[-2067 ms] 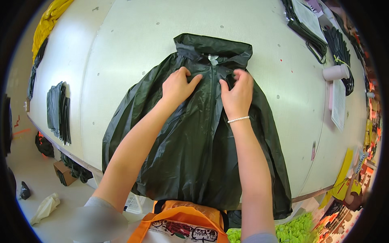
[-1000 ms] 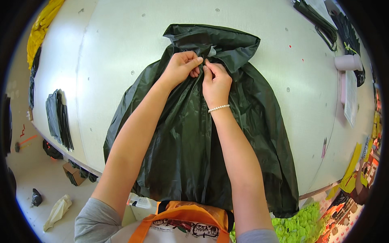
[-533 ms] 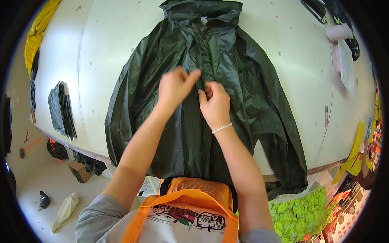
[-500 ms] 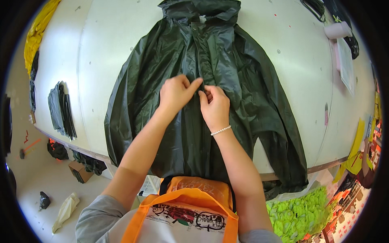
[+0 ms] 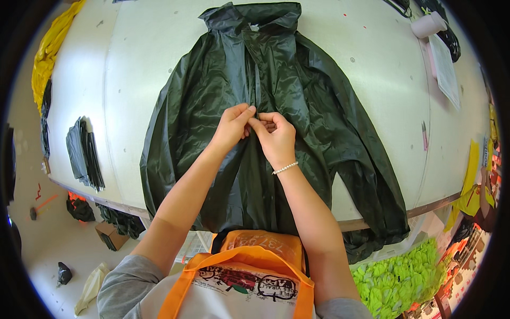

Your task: The person folds a dark green jacket on a white table, aligning edges and smoothing the fabric. They then unfold the jacket, spread it flat, and fasten several snap buttons along the front placket and collar area.

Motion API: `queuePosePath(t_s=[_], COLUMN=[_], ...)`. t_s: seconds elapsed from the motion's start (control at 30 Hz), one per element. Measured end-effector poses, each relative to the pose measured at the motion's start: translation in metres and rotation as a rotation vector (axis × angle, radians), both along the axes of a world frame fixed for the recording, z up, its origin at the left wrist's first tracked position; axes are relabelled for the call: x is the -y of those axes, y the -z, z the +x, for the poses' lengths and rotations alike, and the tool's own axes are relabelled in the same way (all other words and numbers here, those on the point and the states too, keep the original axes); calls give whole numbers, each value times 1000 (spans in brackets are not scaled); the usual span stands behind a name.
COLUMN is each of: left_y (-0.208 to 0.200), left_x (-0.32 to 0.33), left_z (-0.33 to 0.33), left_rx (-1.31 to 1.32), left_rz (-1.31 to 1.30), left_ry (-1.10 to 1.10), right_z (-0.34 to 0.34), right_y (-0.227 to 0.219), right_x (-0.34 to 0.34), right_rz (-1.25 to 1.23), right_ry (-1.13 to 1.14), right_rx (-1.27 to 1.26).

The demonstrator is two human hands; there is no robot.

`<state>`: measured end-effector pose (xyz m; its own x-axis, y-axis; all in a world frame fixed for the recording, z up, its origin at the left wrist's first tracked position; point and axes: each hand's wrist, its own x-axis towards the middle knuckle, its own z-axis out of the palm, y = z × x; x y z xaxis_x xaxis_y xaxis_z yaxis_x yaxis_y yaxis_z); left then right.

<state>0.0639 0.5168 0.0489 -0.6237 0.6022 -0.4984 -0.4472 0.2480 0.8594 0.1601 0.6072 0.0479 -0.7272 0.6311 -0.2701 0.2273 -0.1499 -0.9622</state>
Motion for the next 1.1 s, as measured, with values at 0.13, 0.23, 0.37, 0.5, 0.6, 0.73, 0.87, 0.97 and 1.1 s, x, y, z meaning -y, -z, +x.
queuePosePath(t_s=[0.13,0.23,0.37,0.5,0.6,0.73,0.87,0.97,1.1], left_y=[6,3,-14,-7,14,50,55,66,68], left_x=[6,15,83,189,245,273,263,241,178], left_z=[8,26,66,100,90,60,38,27,-3], left_rx=[1,-252,-1094,-703,-821,-835,-731,-825,-998], left_rz=[66,14,-550,-930,-913,-837,-763,-760,-727], left_ry=[-33,-72,-21,-15,67,72,40,46,31], right_z=[-3,2,29,124,169,151,128,106,73], right_y=[2,13,-25,-25,-1,35,61,67,69], right_x=[1,0,-5,-21,-35,-77,-159,-242,-318], right_rz=[92,337,436,909,686,682,961,971,1160], right_ry=[-60,-89,-104,-14,-92,-68,-56,-143,-220], right_rx=[-2,40,82,212,554,695,733,650,804])
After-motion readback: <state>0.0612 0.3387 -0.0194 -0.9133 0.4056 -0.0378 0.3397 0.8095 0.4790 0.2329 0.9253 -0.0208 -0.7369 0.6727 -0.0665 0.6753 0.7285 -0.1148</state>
